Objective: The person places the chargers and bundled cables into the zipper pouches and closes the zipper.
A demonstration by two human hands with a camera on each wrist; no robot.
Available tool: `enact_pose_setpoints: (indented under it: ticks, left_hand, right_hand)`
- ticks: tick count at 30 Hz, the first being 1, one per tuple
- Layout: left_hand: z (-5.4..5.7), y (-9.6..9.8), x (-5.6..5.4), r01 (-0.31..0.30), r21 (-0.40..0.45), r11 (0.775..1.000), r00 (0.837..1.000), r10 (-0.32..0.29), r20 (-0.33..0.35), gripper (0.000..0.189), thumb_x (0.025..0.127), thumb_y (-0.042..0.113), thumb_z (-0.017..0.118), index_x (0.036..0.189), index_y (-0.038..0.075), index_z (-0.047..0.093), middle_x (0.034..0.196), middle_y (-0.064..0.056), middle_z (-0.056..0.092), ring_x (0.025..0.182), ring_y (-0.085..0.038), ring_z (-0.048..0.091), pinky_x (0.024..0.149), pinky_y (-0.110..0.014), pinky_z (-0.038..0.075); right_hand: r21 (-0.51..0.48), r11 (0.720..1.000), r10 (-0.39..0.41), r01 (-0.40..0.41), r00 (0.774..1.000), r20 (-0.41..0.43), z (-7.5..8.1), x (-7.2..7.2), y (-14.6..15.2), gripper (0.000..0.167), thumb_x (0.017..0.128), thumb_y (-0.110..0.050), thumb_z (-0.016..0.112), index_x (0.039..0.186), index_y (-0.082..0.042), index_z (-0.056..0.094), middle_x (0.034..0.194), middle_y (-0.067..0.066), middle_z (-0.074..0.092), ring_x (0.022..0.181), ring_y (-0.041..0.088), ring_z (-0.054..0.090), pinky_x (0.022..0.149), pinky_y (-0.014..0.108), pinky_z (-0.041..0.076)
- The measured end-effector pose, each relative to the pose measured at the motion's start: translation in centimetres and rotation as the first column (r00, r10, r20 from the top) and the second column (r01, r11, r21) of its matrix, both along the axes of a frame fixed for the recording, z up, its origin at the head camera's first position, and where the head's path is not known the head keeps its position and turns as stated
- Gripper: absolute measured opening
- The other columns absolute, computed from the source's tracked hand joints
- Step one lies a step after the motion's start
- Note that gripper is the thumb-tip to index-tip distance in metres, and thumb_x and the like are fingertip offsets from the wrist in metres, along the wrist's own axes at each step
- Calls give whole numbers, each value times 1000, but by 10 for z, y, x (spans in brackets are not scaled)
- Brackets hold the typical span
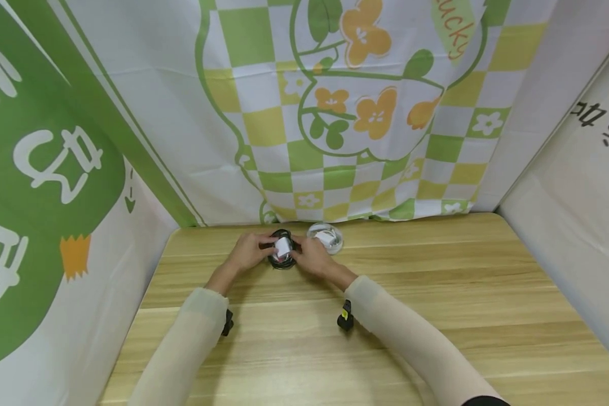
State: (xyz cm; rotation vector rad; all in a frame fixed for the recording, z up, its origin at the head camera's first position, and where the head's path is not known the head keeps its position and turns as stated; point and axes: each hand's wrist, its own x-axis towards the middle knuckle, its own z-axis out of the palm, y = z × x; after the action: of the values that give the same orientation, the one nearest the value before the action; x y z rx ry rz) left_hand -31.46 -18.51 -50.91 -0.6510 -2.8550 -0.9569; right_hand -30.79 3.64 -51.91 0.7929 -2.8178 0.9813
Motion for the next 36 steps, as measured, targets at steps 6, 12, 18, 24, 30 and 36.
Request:
enact_pose_setpoints:
  ticks: [6, 12, 18, 24, 30, 36]
  left_hand:
    - [5, 4, 5, -22, -46, 999, 1000, 21, -19, 34, 91, 20, 85, 119, 2, 79, 134, -25, 67, 127, -44, 65, 108, -54, 51]
    - [6, 6, 12, -57, -64, 996, 998, 56, -4, 35, 90, 26, 86, 118, 5, 81, 125, -22, 73, 118, -40, 71, 102, -54, 55]
    - [11, 9, 20, -55, -87, 995, 998, 54, -10, 36, 90, 28, 87, 117, 5, 81, 114, -17, 78, 75, -20, 71, 77, -40, 60]
    - [13, 11, 25, -74, -101, 992, 997, 74, -12, 38, 89, 31, 88, 116, 4, 81, 110, -20, 78, 52, -8, 41, 54, -27, 42]
    - [19, 11, 27, -146, -274, 951, 989, 130, -76, 39, 92, 43, 83, 118, 14, 83, 107, -17, 80, 62, -19, 59, 51, -35, 48]
    - [24, 13, 26, -155, -352, 923, 984, 112, -140, 40, 94, 41, 81, 124, 15, 81, 114, -17, 79, 80, -33, 74, 57, -47, 56]
  right_hand:
    - [3, 999, 37, -37, 999, 2, 1, -6, 4, 51, 97, -4, 65, 148, 0, 60, 87, 13, 75, 66, 16, 53, 63, 32, 46]
    - [-1, 998, 59, -59, 998, 7, 2, -9, 6, 48, 97, 2, 58, 146, 4, 60, 121, 23, 75, 81, 24, 66, 75, 40, 57]
    - [9, 997, 74, -74, 997, 5, 2, -13, 6, 48, 97, 4, 54, 145, 3, 61, 130, 24, 72, 102, 32, 73, 92, 47, 59]
    - [19, 996, 88, -89, 996, 29, 3, -16, 6, 47, 97, 6, 52, 142, 5, 62, 135, 23, 70, 113, 33, 72, 98, 47, 57]
    - [25, 996, 87, -88, 996, 27, 7, -14, 7, 44, 99, 5, 55, 142, 3, 64, 134, 20, 71, 96, 28, 70, 89, 44, 58]
    - [2, 995, 96, -96, 994, -45, 15, -6, 7, 40, 102, -4, 64, 140, 8, 63, 130, 23, 72, 110, 31, 75, 94, 43, 60]
